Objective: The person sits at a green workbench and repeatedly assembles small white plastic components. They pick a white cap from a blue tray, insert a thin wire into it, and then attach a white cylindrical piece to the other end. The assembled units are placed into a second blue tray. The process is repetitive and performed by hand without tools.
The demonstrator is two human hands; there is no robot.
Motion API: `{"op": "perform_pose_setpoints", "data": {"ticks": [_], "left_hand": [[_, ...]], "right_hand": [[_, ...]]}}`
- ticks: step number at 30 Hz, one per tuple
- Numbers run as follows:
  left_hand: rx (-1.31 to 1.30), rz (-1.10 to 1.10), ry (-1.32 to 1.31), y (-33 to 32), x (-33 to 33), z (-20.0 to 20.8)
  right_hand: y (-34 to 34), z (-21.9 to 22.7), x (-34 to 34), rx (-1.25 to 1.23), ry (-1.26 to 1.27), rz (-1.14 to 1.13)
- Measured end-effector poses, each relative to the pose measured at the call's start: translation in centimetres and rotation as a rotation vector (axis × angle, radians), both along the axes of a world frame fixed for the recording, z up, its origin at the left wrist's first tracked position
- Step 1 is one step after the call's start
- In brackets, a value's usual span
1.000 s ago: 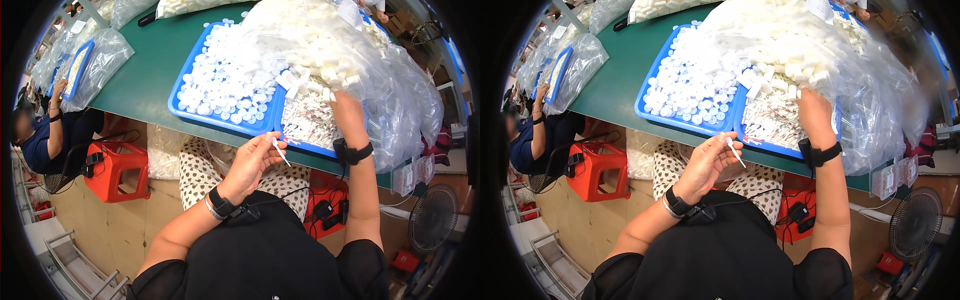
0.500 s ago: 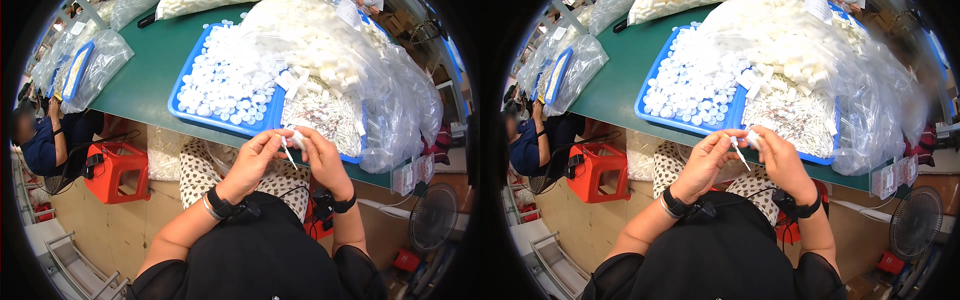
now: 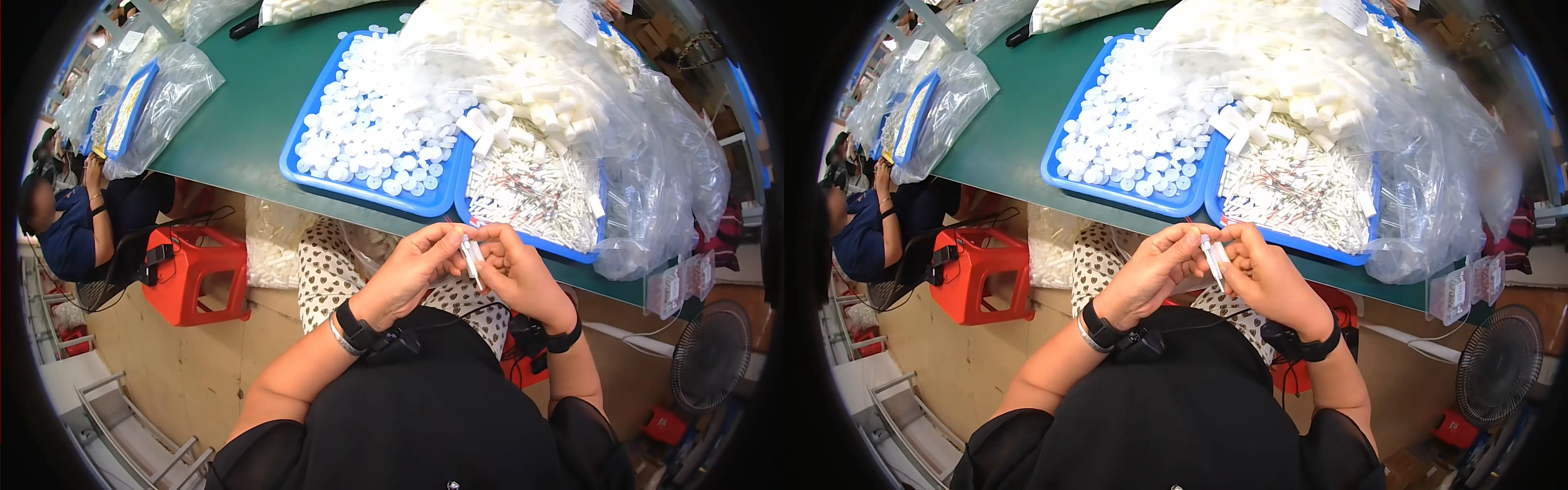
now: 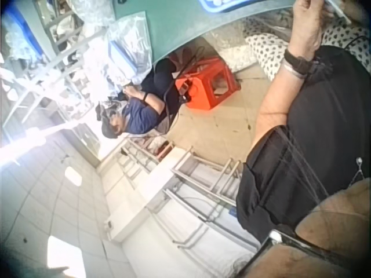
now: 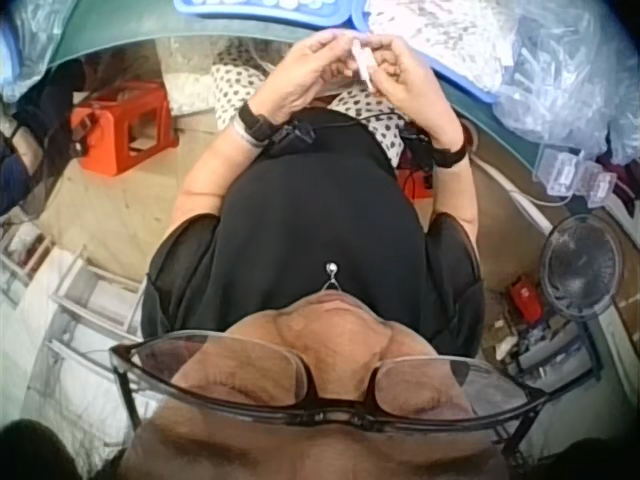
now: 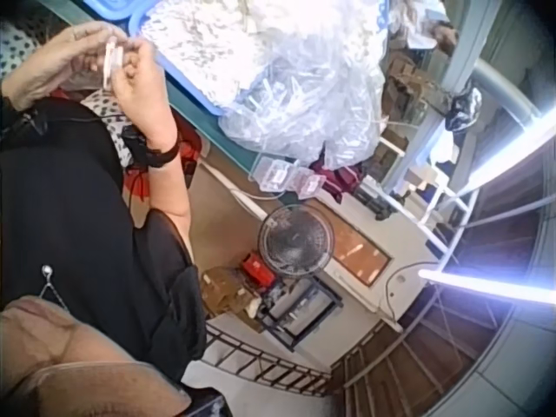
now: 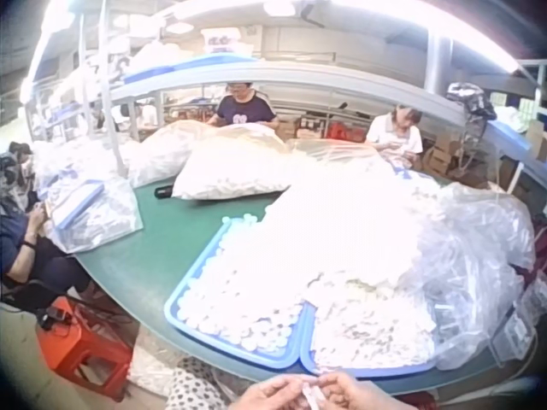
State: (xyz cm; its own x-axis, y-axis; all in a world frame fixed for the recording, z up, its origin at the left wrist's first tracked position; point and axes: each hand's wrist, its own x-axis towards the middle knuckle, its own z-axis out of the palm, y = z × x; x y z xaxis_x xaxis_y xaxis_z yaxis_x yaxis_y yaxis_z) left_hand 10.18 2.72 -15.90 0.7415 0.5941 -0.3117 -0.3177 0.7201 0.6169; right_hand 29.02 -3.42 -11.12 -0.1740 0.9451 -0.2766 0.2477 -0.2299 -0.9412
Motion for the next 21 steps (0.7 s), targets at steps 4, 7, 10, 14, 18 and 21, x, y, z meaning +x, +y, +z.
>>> {"op": "perform_pose_setpoints", "data": {"ticks": [4,7,10,14,18,21], "left_hand": [[-0.023,0.009,0.058,-0.1,0.4,-0.1],[-0.029,0.013,0.08,-0.2,0.5,0.0],[-0.022,0.014,0.123,-0.4,0.6,0.2],[0.006,0.013,0.11,-0.8,1.1,0.4],[0.117,-0.02,0.133,-0.9,1.0,1.0],[0.032,-0.056,0.026,-1.1,1.1,0.1]], "right_hand": [[-0.1,-0.3,-0.4,0.115,-0.095,0.015],[-0.1,-0.5,0.2,-0.079,0.189,-0.064],[0.2,-0.8,0.7,-0.246,0.44,-0.125],[-0.2,-1.1,0.8,-0.163,0.368,-0.146],[1.1,0.6,3.2,0.058,-0.029,-0.209],[4.2,0.5,8.5,0.525,-1.011,-0.45]]}}
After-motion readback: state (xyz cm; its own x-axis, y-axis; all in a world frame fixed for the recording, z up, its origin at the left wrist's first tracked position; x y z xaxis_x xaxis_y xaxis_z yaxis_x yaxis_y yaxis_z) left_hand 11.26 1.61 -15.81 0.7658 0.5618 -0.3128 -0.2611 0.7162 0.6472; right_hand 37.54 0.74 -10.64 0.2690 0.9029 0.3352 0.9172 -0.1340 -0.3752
